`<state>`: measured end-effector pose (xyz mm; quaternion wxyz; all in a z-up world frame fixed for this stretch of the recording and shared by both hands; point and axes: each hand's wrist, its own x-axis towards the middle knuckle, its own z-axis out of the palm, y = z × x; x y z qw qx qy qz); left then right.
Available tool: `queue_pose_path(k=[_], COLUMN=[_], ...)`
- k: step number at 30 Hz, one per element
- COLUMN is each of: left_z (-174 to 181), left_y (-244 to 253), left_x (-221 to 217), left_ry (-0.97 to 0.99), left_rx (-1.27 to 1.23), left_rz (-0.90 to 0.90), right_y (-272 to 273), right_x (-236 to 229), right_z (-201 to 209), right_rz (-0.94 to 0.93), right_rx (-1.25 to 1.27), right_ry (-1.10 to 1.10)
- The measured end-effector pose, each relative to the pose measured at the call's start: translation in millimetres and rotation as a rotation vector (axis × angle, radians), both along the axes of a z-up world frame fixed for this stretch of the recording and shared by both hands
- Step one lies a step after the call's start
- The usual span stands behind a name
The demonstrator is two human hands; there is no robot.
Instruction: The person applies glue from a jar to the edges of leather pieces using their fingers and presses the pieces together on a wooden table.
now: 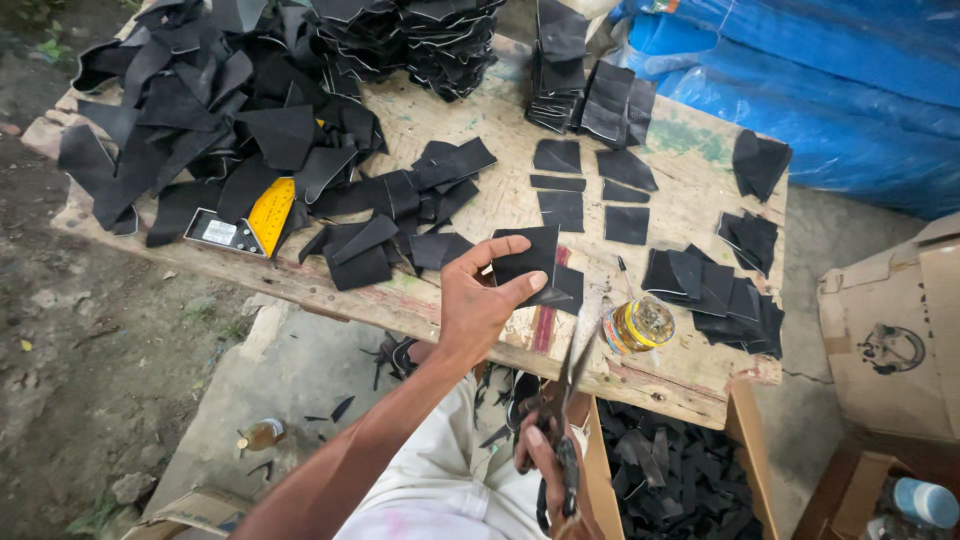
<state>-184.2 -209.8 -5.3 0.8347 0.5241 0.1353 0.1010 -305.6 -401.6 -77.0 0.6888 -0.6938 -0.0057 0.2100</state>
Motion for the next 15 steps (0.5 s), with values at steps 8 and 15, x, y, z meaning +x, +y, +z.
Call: queue_pose_path(k=[8,15], left_z=[14.8,19.1], left_y=[-9.2,-17.2], left_x=[-3.4,-7.2], left_ry=[-0.07,-0.073], left_rx=[0.222,0.296], left_rz=[-0.001,0.045], right_y=[16.4,17.7], right_x=[30.1,40.4], right_z=[30.7,44.7], right_rz=[0.035,-0.004], right_rx=[-0.06,-0.17], right_ry=[-0.192,-0.085])
